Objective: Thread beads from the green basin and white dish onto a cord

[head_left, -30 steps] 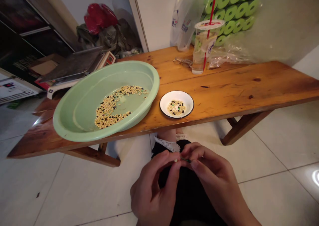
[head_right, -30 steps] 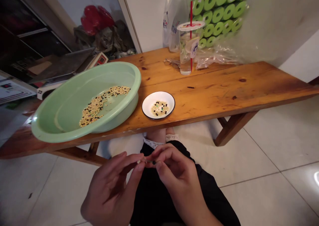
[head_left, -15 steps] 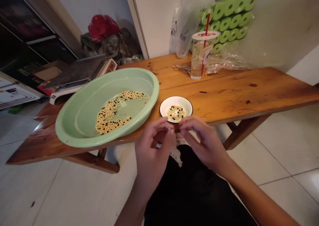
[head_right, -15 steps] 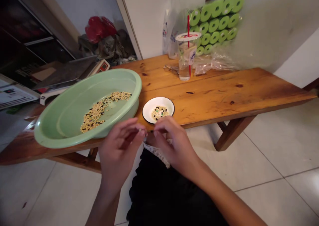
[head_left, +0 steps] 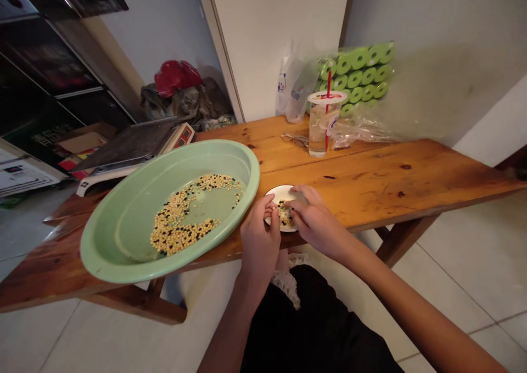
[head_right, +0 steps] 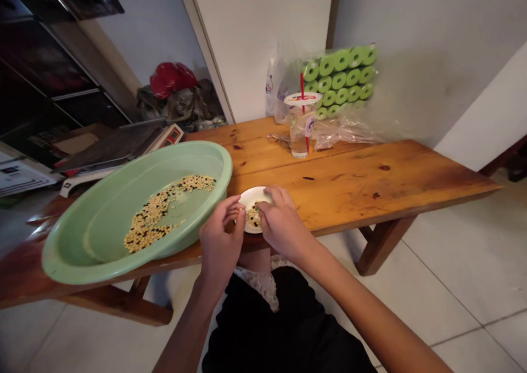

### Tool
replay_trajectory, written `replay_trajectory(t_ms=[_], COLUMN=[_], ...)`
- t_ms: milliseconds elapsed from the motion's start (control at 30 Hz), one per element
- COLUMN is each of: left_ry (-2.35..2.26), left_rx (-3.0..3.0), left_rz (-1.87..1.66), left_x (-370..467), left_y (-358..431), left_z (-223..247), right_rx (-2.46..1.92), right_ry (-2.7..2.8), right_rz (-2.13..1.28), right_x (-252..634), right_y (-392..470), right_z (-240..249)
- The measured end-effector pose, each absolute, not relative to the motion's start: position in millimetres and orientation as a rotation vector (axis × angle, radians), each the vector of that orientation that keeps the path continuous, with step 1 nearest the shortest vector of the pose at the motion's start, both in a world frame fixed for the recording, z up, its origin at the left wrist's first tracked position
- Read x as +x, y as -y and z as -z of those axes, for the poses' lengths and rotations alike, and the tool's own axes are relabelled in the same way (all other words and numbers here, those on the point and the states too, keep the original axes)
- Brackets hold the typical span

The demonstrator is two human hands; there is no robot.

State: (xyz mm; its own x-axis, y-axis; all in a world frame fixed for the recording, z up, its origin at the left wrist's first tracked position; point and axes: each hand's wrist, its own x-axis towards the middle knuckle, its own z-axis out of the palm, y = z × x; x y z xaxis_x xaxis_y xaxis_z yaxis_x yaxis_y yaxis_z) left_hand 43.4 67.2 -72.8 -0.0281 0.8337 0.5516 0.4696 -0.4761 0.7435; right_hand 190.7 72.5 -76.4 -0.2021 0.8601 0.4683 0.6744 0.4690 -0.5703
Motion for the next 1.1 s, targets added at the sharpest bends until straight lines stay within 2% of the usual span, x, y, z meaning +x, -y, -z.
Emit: replay_trajectory(t_ms=[200, 367, 533, 667, 933, 1100], left_ry=[-1.275, -1.130, -1.026, -0.963, -0.904, -0.930], left_rx=[1.766, 1.327, 0.932, 0.898, 0.955, 0.975], left_rz=[-1.588, -1.689, -1.636, -1.586, -1.590, -1.614], left_x=[41.1, 39.0, 34.4, 30.7, 33.4, 37.5], left_y=[-47.7, -7.7, 31.7, 50.8, 63.9, 67.6], left_z=[64.4, 48.5, 47.0, 47.9, 48.4, 51.0], right_rx=[-1.171, -1.108, -1.056, -0.962, -1.105, -1.136], right_ry=[1.966, 1.898, 1.666, 1.592, 1.335, 1.304], right_rz=[-0.420, -0.531, -0.581, -0.602, -0.533, -0.664], right_x=[188.9, 189.7, 186.8, 178.1, 146.0, 153.3], right_y=[-60.6, -20.2, 27.3, 56.9, 93.9, 97.8], right_z=[56.9, 37.0, 27.5, 28.5, 49.7, 49.2])
